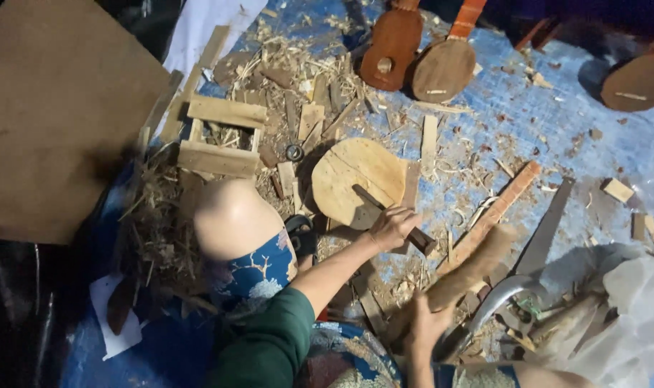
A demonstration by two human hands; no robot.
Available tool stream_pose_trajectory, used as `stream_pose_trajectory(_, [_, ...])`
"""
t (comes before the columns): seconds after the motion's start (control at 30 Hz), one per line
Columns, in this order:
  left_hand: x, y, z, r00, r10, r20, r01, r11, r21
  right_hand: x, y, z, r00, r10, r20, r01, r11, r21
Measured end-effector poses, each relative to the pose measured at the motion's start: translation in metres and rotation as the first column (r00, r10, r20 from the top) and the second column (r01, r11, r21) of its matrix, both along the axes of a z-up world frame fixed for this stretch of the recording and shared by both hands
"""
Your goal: Carving a circular piece of wood using a chisel and a wooden mallet on a workshop floor.
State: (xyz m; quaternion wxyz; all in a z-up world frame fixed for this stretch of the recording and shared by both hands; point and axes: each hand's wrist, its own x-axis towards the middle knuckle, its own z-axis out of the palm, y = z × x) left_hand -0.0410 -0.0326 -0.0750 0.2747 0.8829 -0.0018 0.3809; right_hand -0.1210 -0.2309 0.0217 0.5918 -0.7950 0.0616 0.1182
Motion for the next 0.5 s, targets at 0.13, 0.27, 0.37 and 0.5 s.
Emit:
stream_pose_trajectory(0.13, [-0.003, -0.013, -0.044, 0.996, -0.072, 0.047, 0.070, 0.996, 0.048, 0.010, -0.002, 0.021, 0.985, -0.154, 0.073, 0.150, 0.987, 0.050])
stream_pose_trajectory(0.27, [-0.020, -0.034, -0.040, 0.986, -0.160, 0.050, 0.151, 0.978, 0.145, 0.014, -0.017, 0.000, 0.976, -0.181, 0.123, 0.174, 0.982, 0.066])
stream_pose_trajectory(0.37, [-0.009, -0.042, -0.033, 0.982, -0.180, 0.062, 0.171, 0.976, 0.134, 0.017, -0.016, 0.012, 0.967, -0.211, 0.142, 0.193, 0.973, 0.128])
stream_pose_trajectory(0.5, [0.012, -0.003, 0.061, 0.953, -0.214, 0.214, 0.256, 0.946, -0.198, 0.019, -0.022, 0.014, 0.957, -0.279, 0.079, 0.244, 0.923, 0.296])
